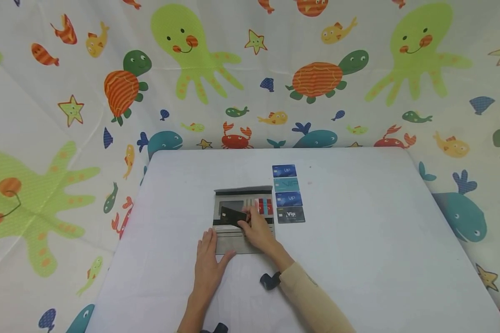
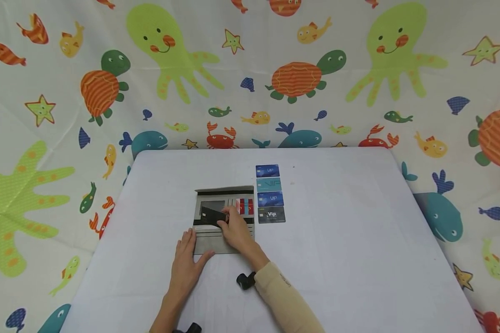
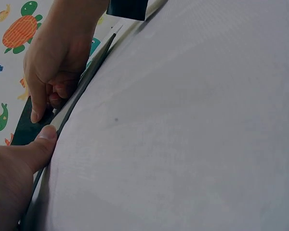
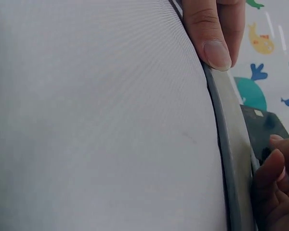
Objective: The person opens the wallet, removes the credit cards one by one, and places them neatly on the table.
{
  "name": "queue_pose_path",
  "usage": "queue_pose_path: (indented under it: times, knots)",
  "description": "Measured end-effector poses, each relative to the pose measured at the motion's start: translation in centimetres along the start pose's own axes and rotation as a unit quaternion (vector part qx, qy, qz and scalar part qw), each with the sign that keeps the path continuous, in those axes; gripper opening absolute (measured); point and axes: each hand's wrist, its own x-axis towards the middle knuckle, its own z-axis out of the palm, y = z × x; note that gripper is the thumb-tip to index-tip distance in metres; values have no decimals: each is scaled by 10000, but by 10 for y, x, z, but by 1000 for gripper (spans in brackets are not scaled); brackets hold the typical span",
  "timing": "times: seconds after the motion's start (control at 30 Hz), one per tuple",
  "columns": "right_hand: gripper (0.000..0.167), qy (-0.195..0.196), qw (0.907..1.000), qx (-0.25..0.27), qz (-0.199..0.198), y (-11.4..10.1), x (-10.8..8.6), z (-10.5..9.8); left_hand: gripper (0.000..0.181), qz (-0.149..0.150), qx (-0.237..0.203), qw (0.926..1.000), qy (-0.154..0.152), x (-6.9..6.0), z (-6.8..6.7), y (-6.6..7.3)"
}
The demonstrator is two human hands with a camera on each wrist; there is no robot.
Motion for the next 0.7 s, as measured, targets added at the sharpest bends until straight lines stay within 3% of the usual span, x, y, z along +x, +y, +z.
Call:
queue_pose_path:
  times: [0.3,0.47,0.7]
  knots:
    - [24,213,9997,150,6,0,-7,-7,90,-119,-66,9998,-174,1,-1,1]
    - [29,456,9984,186,269,-4,-14,-16,92,-192,-47,9994,-287,1,-3,2]
    - [36,788,9925,688,639,-5,-25,-30,92,-215,-37,9994,-256,1,-4,2]
